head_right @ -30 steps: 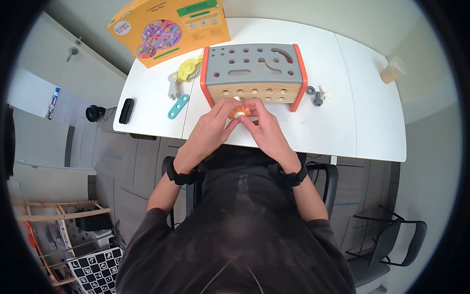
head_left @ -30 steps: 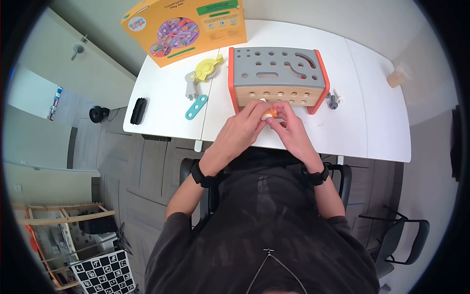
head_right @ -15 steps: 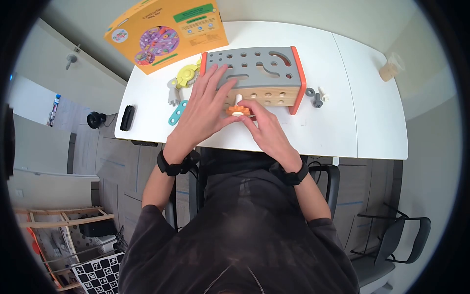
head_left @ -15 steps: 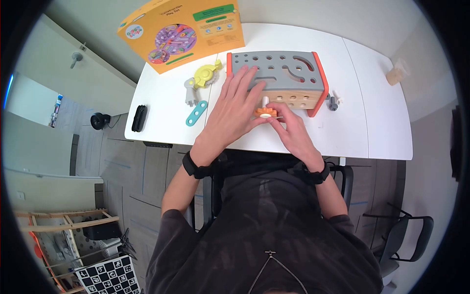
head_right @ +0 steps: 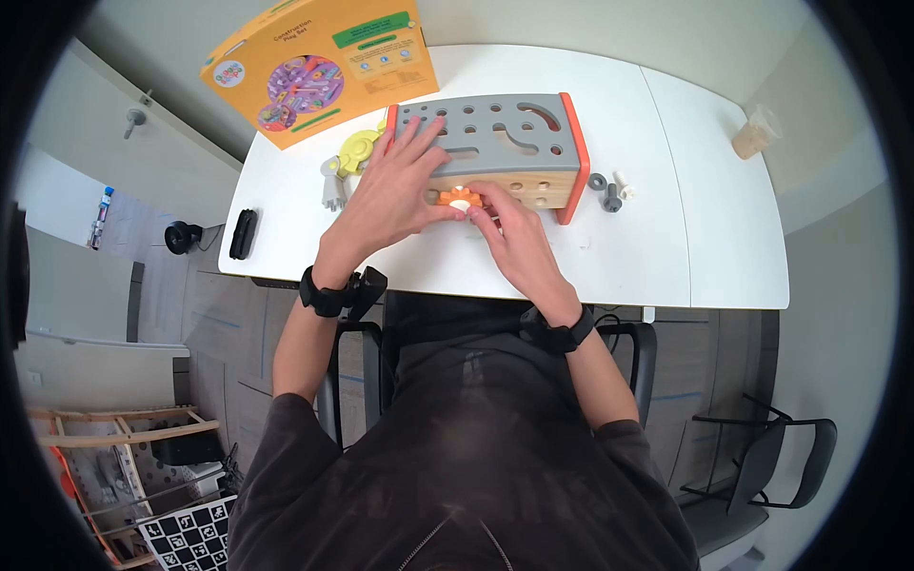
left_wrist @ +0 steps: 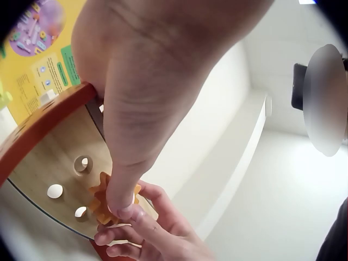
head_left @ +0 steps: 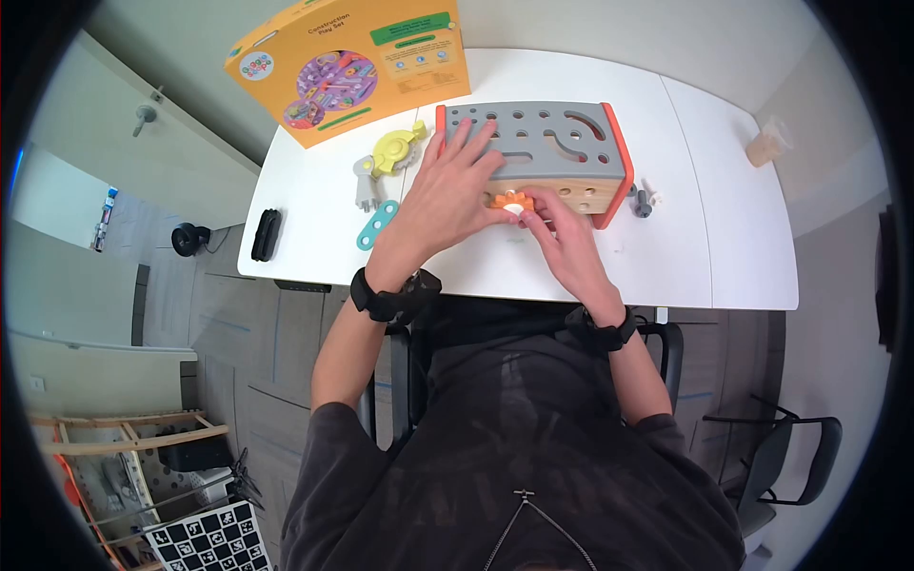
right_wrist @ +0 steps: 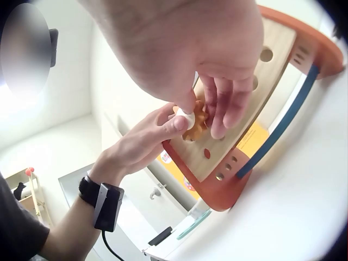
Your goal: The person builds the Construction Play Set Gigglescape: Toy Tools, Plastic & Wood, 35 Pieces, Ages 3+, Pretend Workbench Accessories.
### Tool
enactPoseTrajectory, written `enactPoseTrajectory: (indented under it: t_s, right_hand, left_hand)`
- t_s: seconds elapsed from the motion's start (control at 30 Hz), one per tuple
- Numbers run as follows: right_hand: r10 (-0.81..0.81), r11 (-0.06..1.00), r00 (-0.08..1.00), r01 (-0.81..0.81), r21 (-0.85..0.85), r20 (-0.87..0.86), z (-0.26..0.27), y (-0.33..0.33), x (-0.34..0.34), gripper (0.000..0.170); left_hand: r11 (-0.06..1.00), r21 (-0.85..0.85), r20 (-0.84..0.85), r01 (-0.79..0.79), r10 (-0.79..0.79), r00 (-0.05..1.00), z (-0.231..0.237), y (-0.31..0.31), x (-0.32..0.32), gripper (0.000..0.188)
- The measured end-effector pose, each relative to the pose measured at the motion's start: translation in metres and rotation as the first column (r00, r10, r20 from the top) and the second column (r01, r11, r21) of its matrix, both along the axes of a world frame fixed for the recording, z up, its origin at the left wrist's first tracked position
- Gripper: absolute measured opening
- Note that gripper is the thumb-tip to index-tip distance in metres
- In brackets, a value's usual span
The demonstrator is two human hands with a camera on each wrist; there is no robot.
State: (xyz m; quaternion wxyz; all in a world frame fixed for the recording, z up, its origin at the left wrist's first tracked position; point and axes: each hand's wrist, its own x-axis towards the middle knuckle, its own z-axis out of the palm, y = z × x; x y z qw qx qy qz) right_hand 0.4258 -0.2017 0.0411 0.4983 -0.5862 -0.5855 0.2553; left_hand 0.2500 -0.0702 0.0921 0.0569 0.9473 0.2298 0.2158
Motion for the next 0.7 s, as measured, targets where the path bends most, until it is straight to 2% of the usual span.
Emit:
enactPoseTrajectory:
  t_s: [0.27, 0.57, 0.7]
  right_hand:
    - [0.021, 0.998, 1.0, -0.021, -0.058, 0.0, 0.004, 0.003, -0.001, 0.03]
    - [0.041, 0.991, 0.992, -0.056, -0.12, -0.119, 0.012, 0.002, -0.002, 0.029]
    - [0.053, 0.992, 0.993, -0.065, -0.108, -0.108, 0.007, 0.004, 0.001, 0.028]
  left_hand:
    - [1.0, 0.013, 0.01, -0.02, 0.02, 1.0, -0.002, 0.001, 0.001, 0.065]
    - [0.999, 0.044, 0.0, -0.029, 0.029, 1.0, -0.004, 0.002, 0.002, 0.064]
    - [0.999, 0.027, 0.007, -0.018, 0.018, 1.0, -0.001, 0.001, 0.002, 0.063]
